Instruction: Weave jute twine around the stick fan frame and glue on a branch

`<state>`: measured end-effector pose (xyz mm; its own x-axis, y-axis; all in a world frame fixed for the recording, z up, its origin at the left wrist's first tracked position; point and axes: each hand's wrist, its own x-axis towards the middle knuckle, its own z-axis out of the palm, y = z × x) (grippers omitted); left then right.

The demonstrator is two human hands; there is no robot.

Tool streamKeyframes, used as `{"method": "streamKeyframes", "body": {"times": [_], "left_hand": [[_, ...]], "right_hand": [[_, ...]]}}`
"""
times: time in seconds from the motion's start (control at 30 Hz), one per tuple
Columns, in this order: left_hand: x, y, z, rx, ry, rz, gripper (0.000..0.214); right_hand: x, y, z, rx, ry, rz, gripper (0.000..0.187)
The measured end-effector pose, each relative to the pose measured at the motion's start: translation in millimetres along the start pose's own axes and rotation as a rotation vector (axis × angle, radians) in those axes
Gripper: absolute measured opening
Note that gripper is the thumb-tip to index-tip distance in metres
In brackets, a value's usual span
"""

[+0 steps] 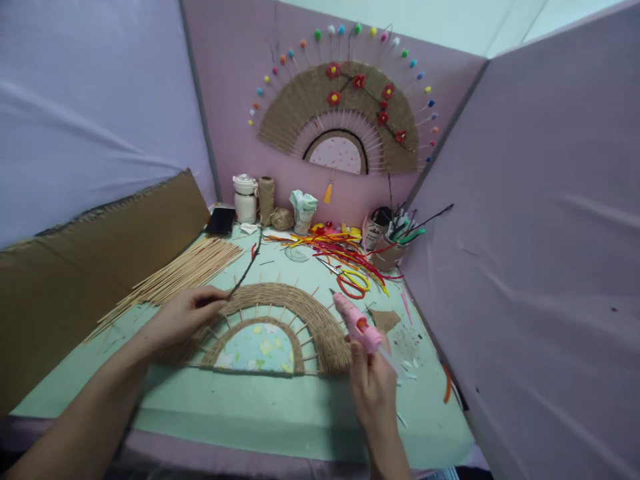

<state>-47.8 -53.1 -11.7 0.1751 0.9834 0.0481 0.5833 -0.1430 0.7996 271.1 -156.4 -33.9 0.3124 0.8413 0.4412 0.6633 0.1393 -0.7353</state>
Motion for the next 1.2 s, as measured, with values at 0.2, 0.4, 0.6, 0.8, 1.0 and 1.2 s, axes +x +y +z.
{"method": "streamKeyframes", "body": {"times": [0.2,0.4,0.6,0.8,1.0,1.2], "left_hand": [[7,-8,-7.2,0.682,0.124,0.206,0.034],[4,-15,6.7,0.858,0.101,0.233,0.037],[7,-19,9.4,0.917,0.072,0.229,0.039],[12,-27,15.3,0.903,0.09,0.225,0.035],[13,-29,19.4,0.876,0.088,0.232,0.035],[13,-28,20.2,0.93,0.125,0.222,0.034]], "right_hand": [[8,55,-39,-0.347,0.101,0.157,0.063],[9,91,-60,-0.814,0.036,0.279,0.056],[8,99,-54,-1.127,-0.112,0.258,0.041],[12,95,-58,-1.08,-0.223,0.348,0.039],[24,47,-60,-1.026,-0.076,0.204,0.042],[57,-18,18,-0.674,-0.34,-0.245,0.035]]}}
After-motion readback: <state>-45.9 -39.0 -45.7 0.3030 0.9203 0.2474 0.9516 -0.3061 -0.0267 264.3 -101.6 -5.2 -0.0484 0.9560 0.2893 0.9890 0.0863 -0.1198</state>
